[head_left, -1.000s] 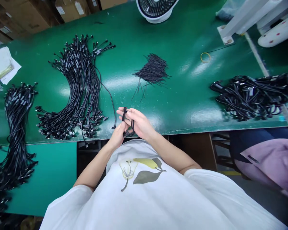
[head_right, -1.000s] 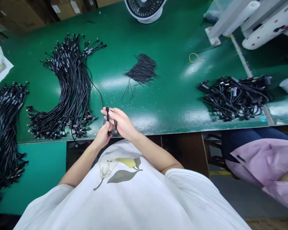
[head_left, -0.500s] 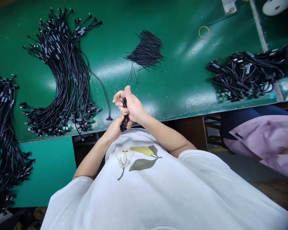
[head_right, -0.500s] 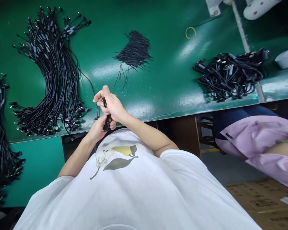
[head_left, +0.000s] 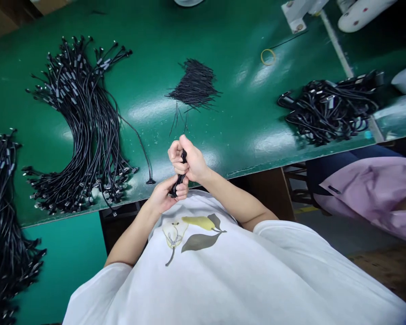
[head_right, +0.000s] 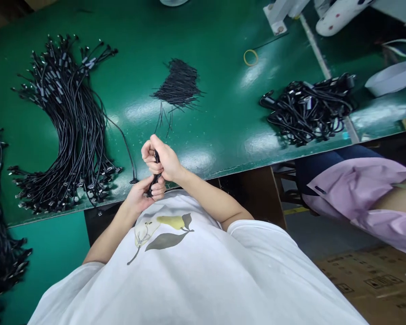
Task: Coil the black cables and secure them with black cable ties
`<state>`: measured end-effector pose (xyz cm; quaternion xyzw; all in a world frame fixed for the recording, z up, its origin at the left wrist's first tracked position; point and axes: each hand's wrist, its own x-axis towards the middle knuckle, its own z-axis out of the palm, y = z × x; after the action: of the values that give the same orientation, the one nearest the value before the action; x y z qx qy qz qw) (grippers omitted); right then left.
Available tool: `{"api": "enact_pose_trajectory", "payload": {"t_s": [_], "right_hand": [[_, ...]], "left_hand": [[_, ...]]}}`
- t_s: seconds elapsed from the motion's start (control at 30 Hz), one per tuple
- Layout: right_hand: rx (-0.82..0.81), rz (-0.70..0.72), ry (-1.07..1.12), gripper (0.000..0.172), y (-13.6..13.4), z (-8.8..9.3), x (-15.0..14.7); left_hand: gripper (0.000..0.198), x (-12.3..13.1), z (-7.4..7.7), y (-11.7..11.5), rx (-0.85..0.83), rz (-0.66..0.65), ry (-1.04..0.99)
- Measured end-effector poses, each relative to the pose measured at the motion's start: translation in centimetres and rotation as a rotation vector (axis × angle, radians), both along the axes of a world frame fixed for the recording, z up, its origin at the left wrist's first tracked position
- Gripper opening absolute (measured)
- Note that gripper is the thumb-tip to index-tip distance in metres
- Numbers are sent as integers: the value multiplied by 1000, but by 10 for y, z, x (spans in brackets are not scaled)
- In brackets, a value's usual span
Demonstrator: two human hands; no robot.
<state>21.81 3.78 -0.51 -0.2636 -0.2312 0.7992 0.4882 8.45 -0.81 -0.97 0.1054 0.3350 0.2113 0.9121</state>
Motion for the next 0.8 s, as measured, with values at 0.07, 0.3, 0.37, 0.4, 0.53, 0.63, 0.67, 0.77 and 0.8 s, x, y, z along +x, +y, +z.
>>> {"api": "enact_pose_trajectory", "payload": {"t_s": [0.07, 0.3, 0.37, 0.4, 0.53, 0.63, 0.67, 0.77, 0.8], "right_hand": [[28, 32, 6, 51, -1, -2, 0], [319, 52, -497, 44, 22, -25, 38], [348, -210, -940, 27, 49, -35, 79], [315, -379, -1178, 17, 64, -40, 101], [239, -466, -1374, 20, 109, -61, 165], [262, -391, -1391, 31, 116, -66, 177], [270, -383, -1395, 32, 113, -64, 177], [284, -386, -1387, 28, 91, -55, 172], [283, -391, -1378, 24, 79, -51, 167]], "left_hand": [[26, 2, -2, 1, 34, -3, 1], [34, 0, -12, 1, 213, 15, 200], [35, -2, -12, 7, 275, 143, 272], [35, -3, -11, 11, 294, 208, 298], [33, -3, -6, 24, 307, 304, 326], [32, -1, -3, 27, 308, 308, 301], [32, -1, -2, 27, 310, 322, 295], [30, 0, 2, 25, 318, 368, 288], [30, 0, 3, 25, 322, 376, 284]]}}
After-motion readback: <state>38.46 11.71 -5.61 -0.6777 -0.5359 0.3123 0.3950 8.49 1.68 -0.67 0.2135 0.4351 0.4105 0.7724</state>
